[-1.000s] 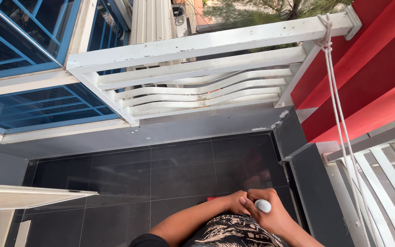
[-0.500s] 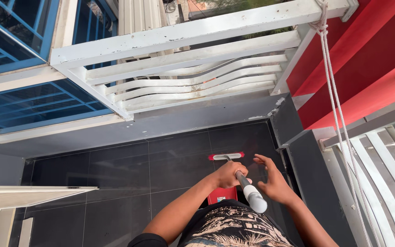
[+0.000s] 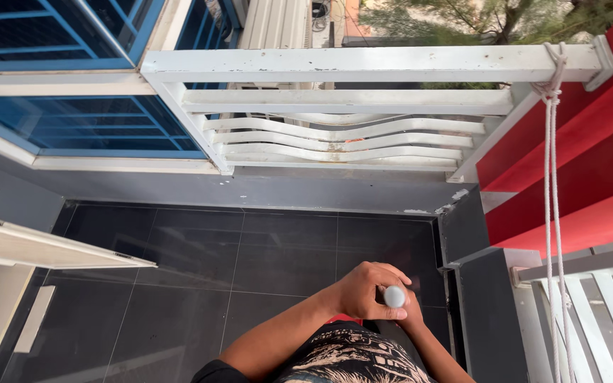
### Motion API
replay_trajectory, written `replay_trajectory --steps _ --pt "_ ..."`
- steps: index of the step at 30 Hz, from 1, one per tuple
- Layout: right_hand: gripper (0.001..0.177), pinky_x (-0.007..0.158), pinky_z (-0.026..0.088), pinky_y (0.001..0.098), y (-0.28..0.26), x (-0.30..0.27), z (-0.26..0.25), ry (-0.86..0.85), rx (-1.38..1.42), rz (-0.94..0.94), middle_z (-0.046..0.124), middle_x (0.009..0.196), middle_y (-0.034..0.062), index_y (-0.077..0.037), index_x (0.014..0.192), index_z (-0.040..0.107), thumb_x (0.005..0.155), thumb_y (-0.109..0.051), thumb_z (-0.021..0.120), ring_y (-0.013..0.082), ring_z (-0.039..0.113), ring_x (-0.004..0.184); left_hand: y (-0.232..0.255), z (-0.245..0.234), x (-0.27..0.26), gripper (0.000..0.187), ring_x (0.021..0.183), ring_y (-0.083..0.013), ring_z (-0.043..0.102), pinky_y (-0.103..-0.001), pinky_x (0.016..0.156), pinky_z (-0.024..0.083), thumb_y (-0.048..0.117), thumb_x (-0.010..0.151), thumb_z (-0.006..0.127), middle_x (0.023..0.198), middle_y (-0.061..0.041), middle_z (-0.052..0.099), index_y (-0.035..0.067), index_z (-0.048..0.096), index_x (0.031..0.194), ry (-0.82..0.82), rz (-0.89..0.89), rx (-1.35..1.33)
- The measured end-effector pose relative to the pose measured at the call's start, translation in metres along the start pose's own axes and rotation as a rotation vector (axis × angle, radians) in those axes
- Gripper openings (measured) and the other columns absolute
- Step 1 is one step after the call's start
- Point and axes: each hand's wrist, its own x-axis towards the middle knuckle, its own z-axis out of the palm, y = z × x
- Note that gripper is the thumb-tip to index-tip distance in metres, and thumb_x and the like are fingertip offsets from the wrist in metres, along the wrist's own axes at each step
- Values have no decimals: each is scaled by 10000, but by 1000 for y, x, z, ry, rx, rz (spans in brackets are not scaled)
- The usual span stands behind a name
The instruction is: The person sweeps debris from a balcony floor using a red broom and a red dustpan, moving along the balcony and directing the debris into the dustpan.
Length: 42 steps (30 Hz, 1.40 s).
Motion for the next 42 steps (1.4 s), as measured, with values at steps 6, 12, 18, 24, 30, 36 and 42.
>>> replay_trajectory --steps 6,12,18,24,30,36,42 --pt "225 810 579 424 -8 -12 -8 111 -381 219 776 1023 121 -109 1055 724 859 -217 700 293 749 977 8 21 -21 266 939 -185 742 -329 888 590 265 941 793 846 -81 708 64 636 867 147 -77 -504" --pt "272 885 559 466 -8 8 -14 224 -680 183 734 1091 194 -71 1037 728 850 -266 757 394 703 1037 -43 42 -34 268 732 -154 673 -312 686 536 263 989 709 789 -71 729 31 727 855 347 -369 -322" --pt "430 915 556 440 4 9 -17 59 -629 80 741 1130 152 -86 1067 726 717 -303 847 366 707 1057 -69 33 -52 246 921 -113 728 -291 832 574 291 998 700 934 -56 759 68 709 896 276 -343 -237" --pt "271 912 568 449 15 24 9 -128 -728 222 774 1074 152 -126 1103 758 846 -149 676 380 717 1061 -71 33 -69 242 850 -124 686 -275 808 534 213 947 741 853 -45 719 65 661 773 207 -278 -417" --pt "409 894 563 430 -23 35 36 -349 -552 157 791 1027 147 -124 1116 726 722 -207 797 330 746 1036 -37 20 -75 325 547 -87 455 -300 524 342 191 847 687 580 16 497 72 495 614 202 -306 -96" --pt "310 844 582 415 -38 51 40 -403 -526 158 789 999 190 -97 1133 720 846 -214 714 344 767 980 5 -14 -68 243 651 -80 559 -278 603 414 175 894 708 676 -17 618 64 627 692 341 -228 -242" --pt "243 849 570 457 -34 68 29 -260 -689 17 763 971 202 -87 1034 756 817 -81 646 403 729 979 -1 -17 -83 151 816 -110 684 -277 769 531 149 944 710 857 -75 719 40 675 847 420 -97 -365"
